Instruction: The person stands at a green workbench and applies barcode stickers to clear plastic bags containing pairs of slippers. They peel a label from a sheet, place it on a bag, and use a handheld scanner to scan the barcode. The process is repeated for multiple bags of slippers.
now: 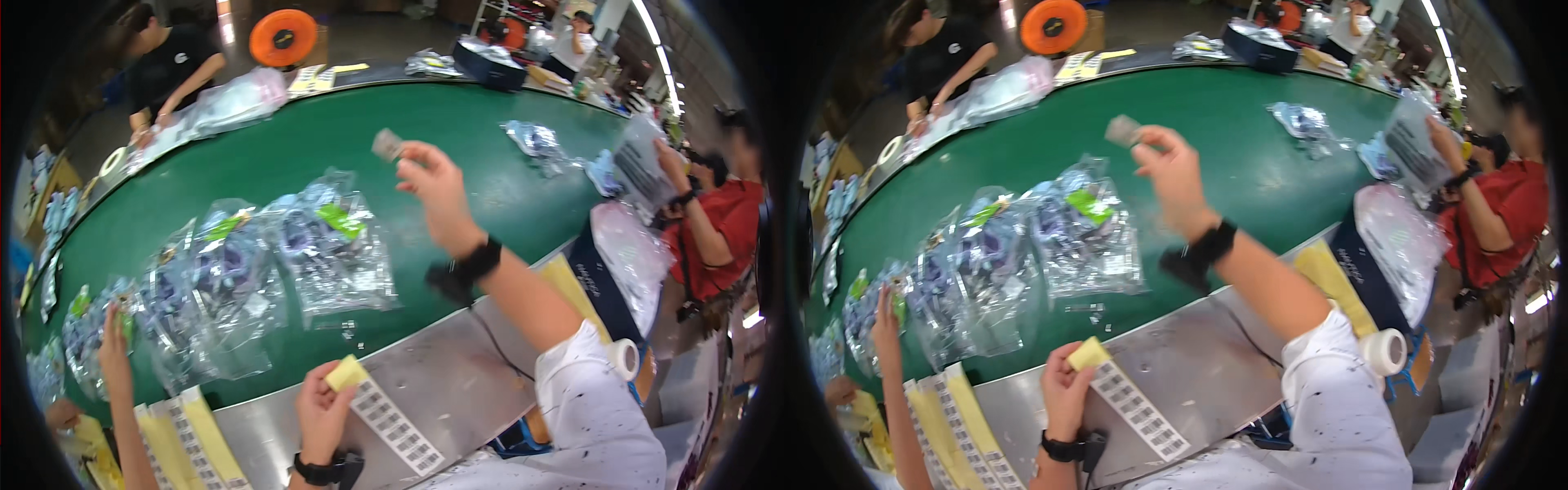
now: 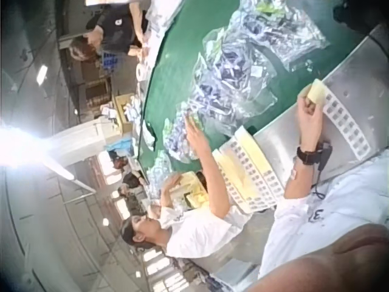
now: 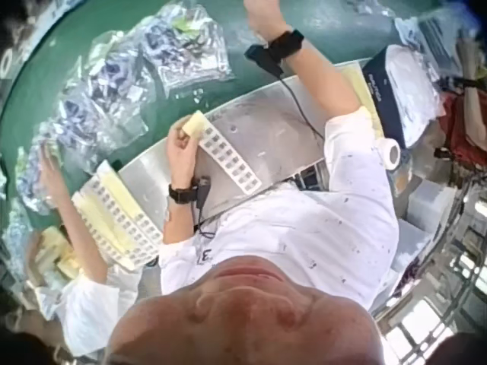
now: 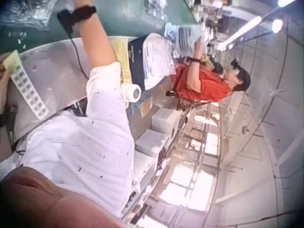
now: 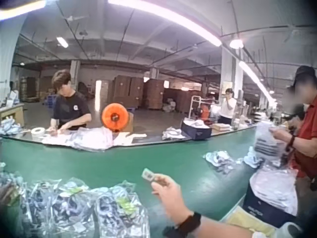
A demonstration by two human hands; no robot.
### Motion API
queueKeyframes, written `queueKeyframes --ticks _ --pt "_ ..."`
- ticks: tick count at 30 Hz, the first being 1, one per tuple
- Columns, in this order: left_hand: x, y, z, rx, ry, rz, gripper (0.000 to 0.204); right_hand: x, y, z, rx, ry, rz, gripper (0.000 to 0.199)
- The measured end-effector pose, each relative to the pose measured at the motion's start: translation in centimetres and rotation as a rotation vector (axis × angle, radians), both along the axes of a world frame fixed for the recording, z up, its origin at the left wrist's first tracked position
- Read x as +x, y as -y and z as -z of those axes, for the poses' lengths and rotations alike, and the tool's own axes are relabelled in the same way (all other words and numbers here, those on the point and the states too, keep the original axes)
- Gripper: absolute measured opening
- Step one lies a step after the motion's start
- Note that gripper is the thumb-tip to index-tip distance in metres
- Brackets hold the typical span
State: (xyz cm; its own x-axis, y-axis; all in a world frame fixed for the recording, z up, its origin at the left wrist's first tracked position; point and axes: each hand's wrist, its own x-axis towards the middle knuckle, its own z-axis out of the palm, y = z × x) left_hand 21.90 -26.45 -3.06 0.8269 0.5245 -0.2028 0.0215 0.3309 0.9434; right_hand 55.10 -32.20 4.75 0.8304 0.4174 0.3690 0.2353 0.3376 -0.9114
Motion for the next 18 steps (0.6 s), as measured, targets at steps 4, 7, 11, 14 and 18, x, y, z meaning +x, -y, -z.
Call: queueKeyframes --ticks 4,7,11,14,18 --pt "0.1 -0.2 -0.1 -0.016 -0.01 -0.015 0.038 8.2 -4.3 5.9 -0.405 -0.491 -0.053 0.059" --pt "0.0 0.0 0.1 -0.035 -0.035 -0.047 0.037 8.5 -8.5 8.2 -0.357 -0.627 -0.171 0.069" --pt "0.1 0.3 0.0 -0.042 -0.019 -0.041 0.037 8.6 -9.8 8.9 -0.275 -0.505 -0.117 0.069" --pt "0.4 0.3 -0.5 -0.045 -0.035 -0.025 0.037 9.2 -6.7 9.0 -0.414 -0.178 0.023 0.065" --pt "0.3 0.3 0.3 -0.053 -0.023 -0.002 0.036 9.5 -4.0 8.5 -0.448 -0.252 -0.033 0.06"
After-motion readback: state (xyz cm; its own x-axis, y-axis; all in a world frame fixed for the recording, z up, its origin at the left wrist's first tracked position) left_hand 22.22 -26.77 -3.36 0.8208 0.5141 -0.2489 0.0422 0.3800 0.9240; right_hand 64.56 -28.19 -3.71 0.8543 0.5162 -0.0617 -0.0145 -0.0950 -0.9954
